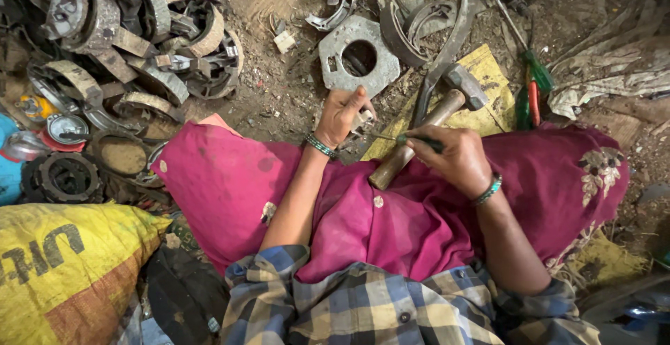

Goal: The person sits on the ground in a scrap yard and hammers a small metal bracket against a heavy metal plate, using a hammer. They turn the part over, work it with a screwdriver, and reach into a pile of scrap brake parts to pick items.

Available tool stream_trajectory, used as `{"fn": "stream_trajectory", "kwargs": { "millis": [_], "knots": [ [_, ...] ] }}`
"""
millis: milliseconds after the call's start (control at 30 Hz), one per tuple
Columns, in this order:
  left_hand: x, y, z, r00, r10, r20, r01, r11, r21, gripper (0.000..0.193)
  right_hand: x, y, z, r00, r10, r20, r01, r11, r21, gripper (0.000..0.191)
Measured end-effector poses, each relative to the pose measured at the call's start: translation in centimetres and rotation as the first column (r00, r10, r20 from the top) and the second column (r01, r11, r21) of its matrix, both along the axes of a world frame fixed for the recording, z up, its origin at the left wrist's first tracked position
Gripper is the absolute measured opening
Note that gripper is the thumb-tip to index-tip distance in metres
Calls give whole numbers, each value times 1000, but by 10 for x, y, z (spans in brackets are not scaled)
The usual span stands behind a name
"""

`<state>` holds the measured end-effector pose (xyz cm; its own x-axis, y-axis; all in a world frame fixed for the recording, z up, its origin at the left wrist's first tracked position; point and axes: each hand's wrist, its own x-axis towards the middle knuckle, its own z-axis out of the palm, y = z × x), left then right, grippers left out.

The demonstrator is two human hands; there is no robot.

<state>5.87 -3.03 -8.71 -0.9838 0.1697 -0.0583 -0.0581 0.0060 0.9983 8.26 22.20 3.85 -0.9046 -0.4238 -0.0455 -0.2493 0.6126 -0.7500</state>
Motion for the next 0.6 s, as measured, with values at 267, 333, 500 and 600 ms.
{"fn": "stream_trajectory", "kwargs": {
  "millis": [267, 333, 500, 600],
  "knots": [
    [-7, -5, -15, 964, 261, 55, -267, 949, 166, 67, 28, -29, -13, 954, -73, -289, 102, 991, 85, 19],
    [-8, -7, -15, 947, 308, 93, -320, 928, 193, 67, 33, -35, -15, 938, -52, -343, 104, 985, 136, 18],
    [-10, -6, -11, 909, 394, 134, -410, 905, 118, 70, 33, -40, -20, 892, -32, -450, 120, 978, 169, 21],
    [-11, -5, -9, 907, 387, 166, -415, 888, 200, 70, 31, -39, -25, 890, -38, -454, 128, 977, 170, 24]
  ]
}}
